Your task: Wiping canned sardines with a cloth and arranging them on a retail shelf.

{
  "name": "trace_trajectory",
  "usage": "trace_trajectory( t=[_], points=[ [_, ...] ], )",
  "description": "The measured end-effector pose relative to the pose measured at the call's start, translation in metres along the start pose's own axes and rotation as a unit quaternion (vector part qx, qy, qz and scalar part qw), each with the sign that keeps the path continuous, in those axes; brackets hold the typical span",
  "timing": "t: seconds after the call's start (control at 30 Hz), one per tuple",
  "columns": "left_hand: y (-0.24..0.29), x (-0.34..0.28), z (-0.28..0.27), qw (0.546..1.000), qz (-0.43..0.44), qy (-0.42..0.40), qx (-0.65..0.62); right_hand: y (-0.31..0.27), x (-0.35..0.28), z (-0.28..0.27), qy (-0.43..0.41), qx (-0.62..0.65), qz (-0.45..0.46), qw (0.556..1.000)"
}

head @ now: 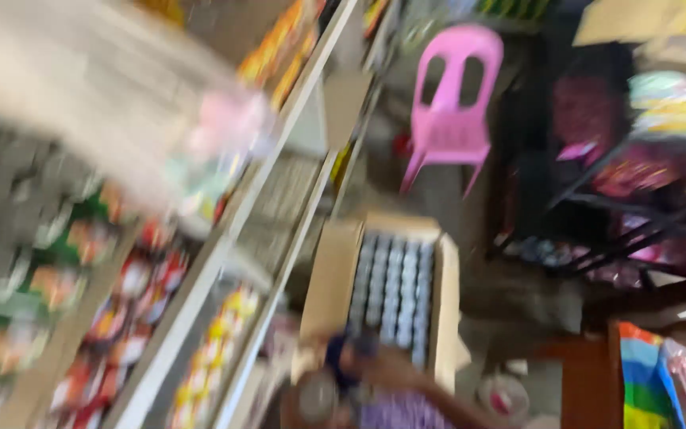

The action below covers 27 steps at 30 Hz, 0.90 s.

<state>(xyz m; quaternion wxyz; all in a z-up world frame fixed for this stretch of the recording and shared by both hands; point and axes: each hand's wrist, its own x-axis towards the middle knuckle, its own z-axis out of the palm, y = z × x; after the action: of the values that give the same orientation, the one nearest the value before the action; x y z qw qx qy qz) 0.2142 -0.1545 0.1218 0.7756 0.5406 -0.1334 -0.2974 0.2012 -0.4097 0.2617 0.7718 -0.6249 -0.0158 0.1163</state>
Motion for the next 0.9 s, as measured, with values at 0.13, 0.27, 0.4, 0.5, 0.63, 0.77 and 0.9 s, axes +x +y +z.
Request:
trace_trajectory(
  t=[0.13,0.27,0.4,0.5,0.63,0.77,0.9],
  points=[
    [0.144,0.019,0.068,0.998,-0.011,0.059,0.021,-0.002,0.008,-0.013,0.11,-0.053,0.131,0.984],
    [0.174,0.03,0.076,0.991,0.027,0.109,0.079,0.017,0.018,-0.031,0.105,-0.114,0.047,0.987],
    [0.186,0.034,0.081,0.997,0.045,0.062,-0.013,-0.001,0.008,-0.031,0.029,-0.099,0.064,0.993],
    [0.194,0.031,0.096,0.968,0.148,0.075,0.19,0.032,0.002,-0.05,0.149,0.189,0.085,0.967],
    [0.188,0.03,0.109,0.928,0.145,0.187,0.287,-0.002,-0.002,-0.047,0.114,0.413,0.026,0.903],
    [0.18,0.032,0.114,0.865,0.173,0.244,0.402,-0.018,-0.015,-0.004,0.144,0.102,-0.065,0.982],
    [0.173,0.03,0.11,0.825,0.176,0.265,0.468,-0.05,-0.022,0.032,0.162,-0.193,-0.055,0.966]
  ],
)
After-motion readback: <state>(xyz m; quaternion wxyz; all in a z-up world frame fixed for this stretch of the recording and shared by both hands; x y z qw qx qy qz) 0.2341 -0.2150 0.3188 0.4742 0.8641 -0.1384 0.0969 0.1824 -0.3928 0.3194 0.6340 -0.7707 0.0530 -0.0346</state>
